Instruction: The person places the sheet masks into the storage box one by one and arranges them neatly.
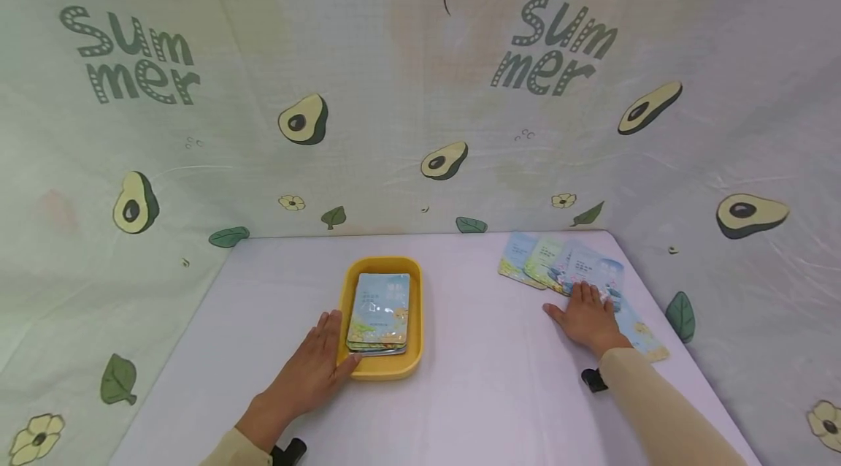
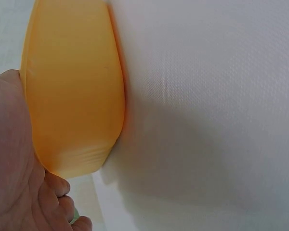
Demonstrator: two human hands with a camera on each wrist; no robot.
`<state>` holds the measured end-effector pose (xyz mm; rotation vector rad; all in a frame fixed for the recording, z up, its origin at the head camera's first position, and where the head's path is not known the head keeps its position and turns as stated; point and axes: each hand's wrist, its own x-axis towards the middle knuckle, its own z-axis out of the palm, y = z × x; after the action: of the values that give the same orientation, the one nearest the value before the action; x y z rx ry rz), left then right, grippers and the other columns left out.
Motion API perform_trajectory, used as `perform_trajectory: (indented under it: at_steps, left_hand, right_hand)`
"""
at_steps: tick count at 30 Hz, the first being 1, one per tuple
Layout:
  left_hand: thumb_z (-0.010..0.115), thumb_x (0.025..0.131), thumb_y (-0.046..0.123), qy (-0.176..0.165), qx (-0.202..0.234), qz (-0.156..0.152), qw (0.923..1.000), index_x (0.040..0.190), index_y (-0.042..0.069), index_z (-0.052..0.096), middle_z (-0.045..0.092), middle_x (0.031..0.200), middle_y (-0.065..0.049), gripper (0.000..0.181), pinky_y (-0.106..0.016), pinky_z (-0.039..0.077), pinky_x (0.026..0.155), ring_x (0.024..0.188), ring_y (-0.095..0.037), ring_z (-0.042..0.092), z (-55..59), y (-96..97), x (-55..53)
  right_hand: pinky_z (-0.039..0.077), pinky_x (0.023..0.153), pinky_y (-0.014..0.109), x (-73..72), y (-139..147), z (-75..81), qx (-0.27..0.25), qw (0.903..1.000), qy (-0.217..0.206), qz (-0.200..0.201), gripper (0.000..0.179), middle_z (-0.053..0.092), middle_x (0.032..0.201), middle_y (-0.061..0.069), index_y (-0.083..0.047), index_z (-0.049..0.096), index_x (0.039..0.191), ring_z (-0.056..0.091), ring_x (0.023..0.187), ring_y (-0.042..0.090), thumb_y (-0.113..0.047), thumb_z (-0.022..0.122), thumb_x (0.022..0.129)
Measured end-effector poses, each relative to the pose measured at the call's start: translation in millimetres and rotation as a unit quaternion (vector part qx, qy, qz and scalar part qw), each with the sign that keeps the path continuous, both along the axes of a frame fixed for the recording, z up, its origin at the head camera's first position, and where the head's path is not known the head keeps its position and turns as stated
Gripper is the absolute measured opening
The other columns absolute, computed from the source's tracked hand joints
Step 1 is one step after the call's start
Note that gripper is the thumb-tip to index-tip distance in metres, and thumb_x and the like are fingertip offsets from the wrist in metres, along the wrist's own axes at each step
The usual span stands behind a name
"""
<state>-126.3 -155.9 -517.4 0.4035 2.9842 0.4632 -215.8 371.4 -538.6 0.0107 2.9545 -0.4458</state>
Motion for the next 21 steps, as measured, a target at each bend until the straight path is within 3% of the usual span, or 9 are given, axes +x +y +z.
perform_trajectory:
  at_steps: [11, 21]
  left_hand:
    - [0.047, 0.109, 0.056, 0.001, -0.011, 0.004, 0.9999, 0.167, -0.005, 0.013, 0.02, 0.174, -0.025, 0.091, -0.056, 0.025, 0.13, 0.163, -0.039, 0.015, -1.1, 1.1, -1.4]
    - [0.048, 0.109, 0.057, -0.001, 0.001, 0.007, 1.0, 0.167, -0.005, 0.012, 0.02, 0.174, -0.024, 0.092, -0.057, 0.025, 0.129, 0.164, -0.038, 0.014, -2.5, 1.6, -1.5]
  right_hand:
    - [0.006, 0.119, 0.081, 2.2, -22.0, -6.6, 0.011, 0.9988, 0.003, 0.047, 0.094, 0.011, 0.162, 0.047, 0.025, 0.015, 0.155, 0.01, 0.151, 0.065, -0.054, 0.041, 0.111]
    - [0.014, 0.121, 0.078, 21.9, -63.4, -10.0, 0.015, 0.9935, 0.041, 0.105, 0.088, 0.022, 0.164, 0.041, 0.021, 0.027, 0.155, 0.019, 0.153, 0.06, -0.052, 0.047, 0.11]
